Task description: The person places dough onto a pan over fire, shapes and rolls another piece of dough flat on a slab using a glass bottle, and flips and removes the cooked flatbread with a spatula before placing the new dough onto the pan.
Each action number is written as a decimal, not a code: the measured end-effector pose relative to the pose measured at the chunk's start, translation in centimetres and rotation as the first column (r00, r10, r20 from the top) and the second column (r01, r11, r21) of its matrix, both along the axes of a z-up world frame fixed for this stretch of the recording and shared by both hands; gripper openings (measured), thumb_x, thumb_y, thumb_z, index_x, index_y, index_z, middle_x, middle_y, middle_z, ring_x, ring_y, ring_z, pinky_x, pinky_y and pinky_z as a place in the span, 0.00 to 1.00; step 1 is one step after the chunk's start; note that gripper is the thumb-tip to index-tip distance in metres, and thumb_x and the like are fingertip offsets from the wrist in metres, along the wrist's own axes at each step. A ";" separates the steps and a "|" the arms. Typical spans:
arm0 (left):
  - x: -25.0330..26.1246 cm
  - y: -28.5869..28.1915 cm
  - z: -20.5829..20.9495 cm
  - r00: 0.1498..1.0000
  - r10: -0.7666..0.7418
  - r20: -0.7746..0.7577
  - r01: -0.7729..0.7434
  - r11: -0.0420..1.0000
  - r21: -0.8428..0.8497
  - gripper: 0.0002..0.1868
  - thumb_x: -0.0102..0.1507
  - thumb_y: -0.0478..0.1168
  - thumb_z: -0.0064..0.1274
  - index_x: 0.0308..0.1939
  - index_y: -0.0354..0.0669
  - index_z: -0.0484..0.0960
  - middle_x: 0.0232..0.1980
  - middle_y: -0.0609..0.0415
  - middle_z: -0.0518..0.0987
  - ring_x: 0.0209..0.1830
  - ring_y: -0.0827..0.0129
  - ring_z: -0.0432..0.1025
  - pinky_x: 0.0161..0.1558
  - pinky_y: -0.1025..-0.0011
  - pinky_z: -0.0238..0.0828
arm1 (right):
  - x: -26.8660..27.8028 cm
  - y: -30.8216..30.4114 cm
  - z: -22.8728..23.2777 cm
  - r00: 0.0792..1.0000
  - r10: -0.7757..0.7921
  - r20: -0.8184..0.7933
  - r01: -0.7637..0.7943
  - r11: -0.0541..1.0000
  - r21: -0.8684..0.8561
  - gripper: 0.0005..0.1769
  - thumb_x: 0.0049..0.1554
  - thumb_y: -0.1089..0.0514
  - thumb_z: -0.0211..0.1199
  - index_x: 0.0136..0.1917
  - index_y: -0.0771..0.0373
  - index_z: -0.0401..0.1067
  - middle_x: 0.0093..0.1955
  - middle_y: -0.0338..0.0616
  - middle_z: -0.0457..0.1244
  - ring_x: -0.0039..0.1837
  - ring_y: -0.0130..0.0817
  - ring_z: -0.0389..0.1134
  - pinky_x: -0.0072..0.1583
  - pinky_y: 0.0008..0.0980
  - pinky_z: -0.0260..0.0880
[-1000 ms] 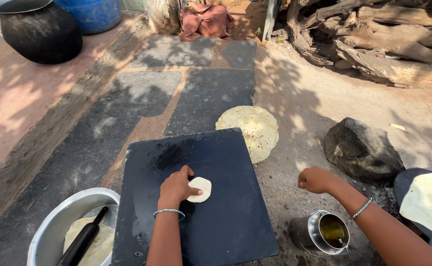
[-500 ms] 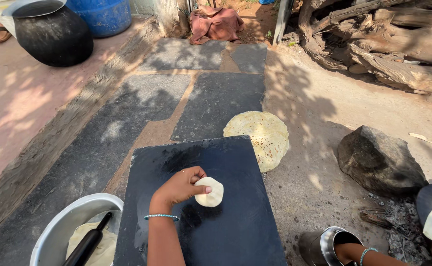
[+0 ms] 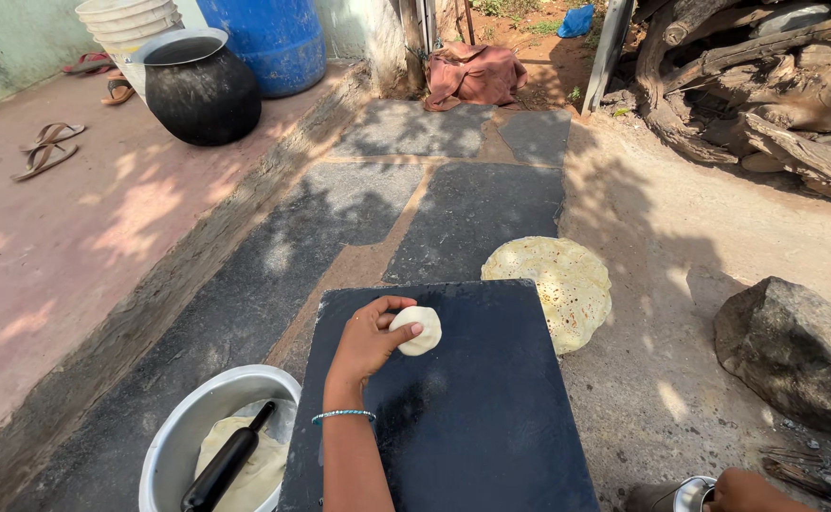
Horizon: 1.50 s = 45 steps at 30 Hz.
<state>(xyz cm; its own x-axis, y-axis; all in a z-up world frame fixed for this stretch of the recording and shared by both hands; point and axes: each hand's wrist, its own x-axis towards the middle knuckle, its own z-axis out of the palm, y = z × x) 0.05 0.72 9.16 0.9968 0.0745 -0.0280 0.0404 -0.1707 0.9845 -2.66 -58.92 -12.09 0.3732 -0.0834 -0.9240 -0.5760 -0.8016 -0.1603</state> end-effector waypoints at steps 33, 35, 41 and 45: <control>0.2 8.3 -9.6 0.892 0.428 -0.147 -0.425 0.683 -0.594 0.22 0.60 0.47 0.62 0.55 0.43 0.81 0.48 0.53 0.86 0.45 0.69 0.82 0.48 0.69 0.80 | -2.1 32.2 13.6 -0.128 0.587 0.799 -0.936 0.194 -0.293 0.39 0.69 0.40 0.32 0.85 0.64 0.40 0.88 0.49 0.36 0.87 0.42 0.32 0.80 0.51 0.22; 0.0 8.0 -9.1 0.889 0.434 -0.148 -0.427 0.664 -0.614 0.22 0.60 0.47 0.62 0.55 0.42 0.81 0.48 0.52 0.86 0.44 0.68 0.82 0.47 0.69 0.81 | -2.0 32.2 13.8 -0.068 0.618 0.783 -0.890 0.317 -0.327 0.39 0.67 0.41 0.32 0.84 0.64 0.38 0.88 0.48 0.35 0.87 0.43 0.31 0.79 0.51 0.21; 0.0 6.5 -7.4 0.927 0.359 -0.113 -0.327 0.619 -0.714 0.23 0.64 0.53 0.59 0.51 0.37 0.82 0.46 0.50 0.86 0.43 0.66 0.82 0.45 0.69 0.81 | -0.1 45.6 11.5 -0.249 0.477 0.843 -0.914 0.172 -0.367 0.38 0.68 0.44 0.34 0.84 0.65 0.40 0.87 0.50 0.37 0.87 0.40 0.34 0.80 0.50 0.25; -0.5 5.9 -6.0 0.937 0.311 -0.161 -0.341 0.703 -0.624 0.25 0.64 0.58 0.55 0.48 0.40 0.85 0.42 0.52 0.87 0.40 0.68 0.82 0.40 0.72 0.79 | 6.1 43.7 11.1 -0.199 0.539 0.819 -0.666 0.539 -0.516 0.36 0.67 0.41 0.35 0.82 0.60 0.40 0.87 0.42 0.38 0.86 0.36 0.34 0.81 0.45 0.31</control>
